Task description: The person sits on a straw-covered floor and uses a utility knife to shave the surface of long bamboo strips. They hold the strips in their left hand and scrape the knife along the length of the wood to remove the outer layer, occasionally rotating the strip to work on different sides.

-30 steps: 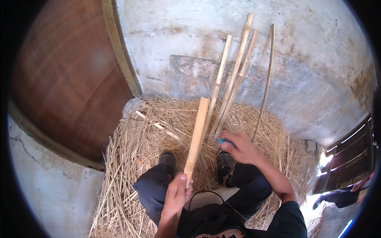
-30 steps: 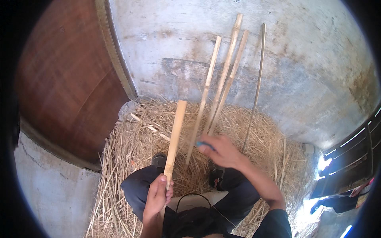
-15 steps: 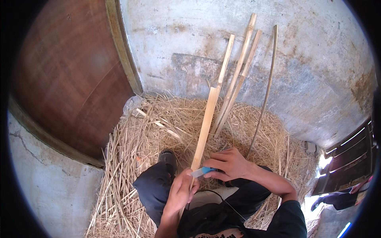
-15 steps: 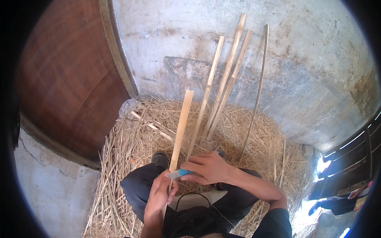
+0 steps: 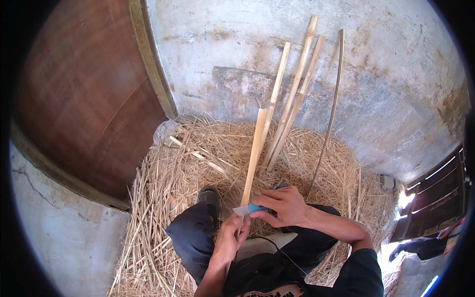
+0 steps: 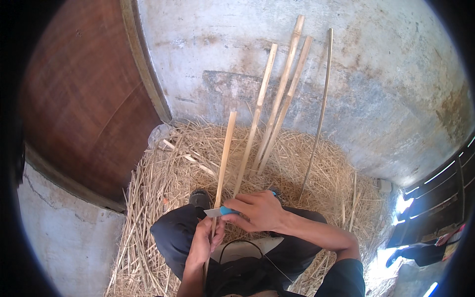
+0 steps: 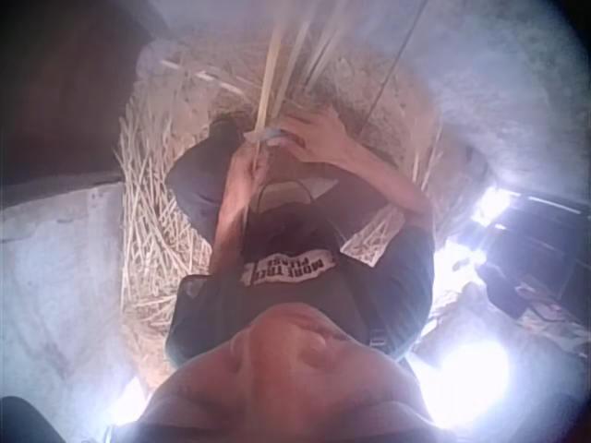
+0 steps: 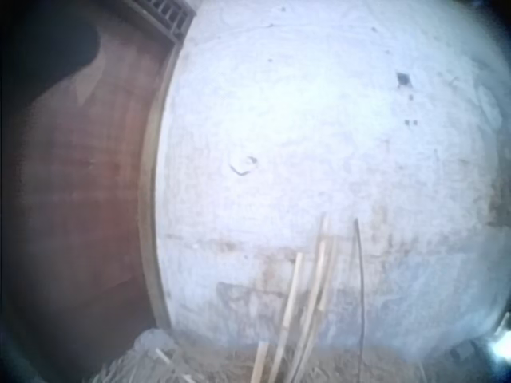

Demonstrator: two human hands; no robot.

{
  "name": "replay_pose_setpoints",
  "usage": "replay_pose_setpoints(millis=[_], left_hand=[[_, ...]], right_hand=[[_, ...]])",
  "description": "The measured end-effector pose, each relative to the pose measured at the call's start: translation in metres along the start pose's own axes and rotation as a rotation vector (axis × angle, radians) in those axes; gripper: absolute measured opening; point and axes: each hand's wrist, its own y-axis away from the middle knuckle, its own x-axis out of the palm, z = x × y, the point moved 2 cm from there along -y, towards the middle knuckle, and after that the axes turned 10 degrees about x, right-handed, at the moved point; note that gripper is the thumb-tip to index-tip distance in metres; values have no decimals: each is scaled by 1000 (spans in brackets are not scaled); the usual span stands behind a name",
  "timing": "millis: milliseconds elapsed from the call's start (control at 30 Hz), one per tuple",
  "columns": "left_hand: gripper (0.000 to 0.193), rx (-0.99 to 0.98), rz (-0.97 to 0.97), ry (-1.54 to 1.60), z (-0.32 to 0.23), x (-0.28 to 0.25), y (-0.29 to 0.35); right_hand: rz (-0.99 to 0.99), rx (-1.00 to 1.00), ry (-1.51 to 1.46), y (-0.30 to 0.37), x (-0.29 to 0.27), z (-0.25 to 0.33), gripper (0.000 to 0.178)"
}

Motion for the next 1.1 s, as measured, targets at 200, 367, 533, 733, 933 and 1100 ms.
replay_pose_setpoints(millis=[200,367,533,733,933,1100], left_hand=[[36,413,-18,-641,-7,16,-3],[39,361,-58,-736,-1,10,-4],[36,333,-94,-774,-7,17,-4],[33,321,-104,-796,-5,17,-2],[43,158,7,-379,25,-5,-4],[46,367,-81,-711,-6,16,-2]], right_hand=[[-18,30,25,1,2,3,32],[-26,36,86,1,3,2,32],[-41,51,136,1,2,2,33],[-25,40,172,0,0,5,34],[-52,38,154,-1,1,10,32],[-53,39,163,-2,3,8,32]])
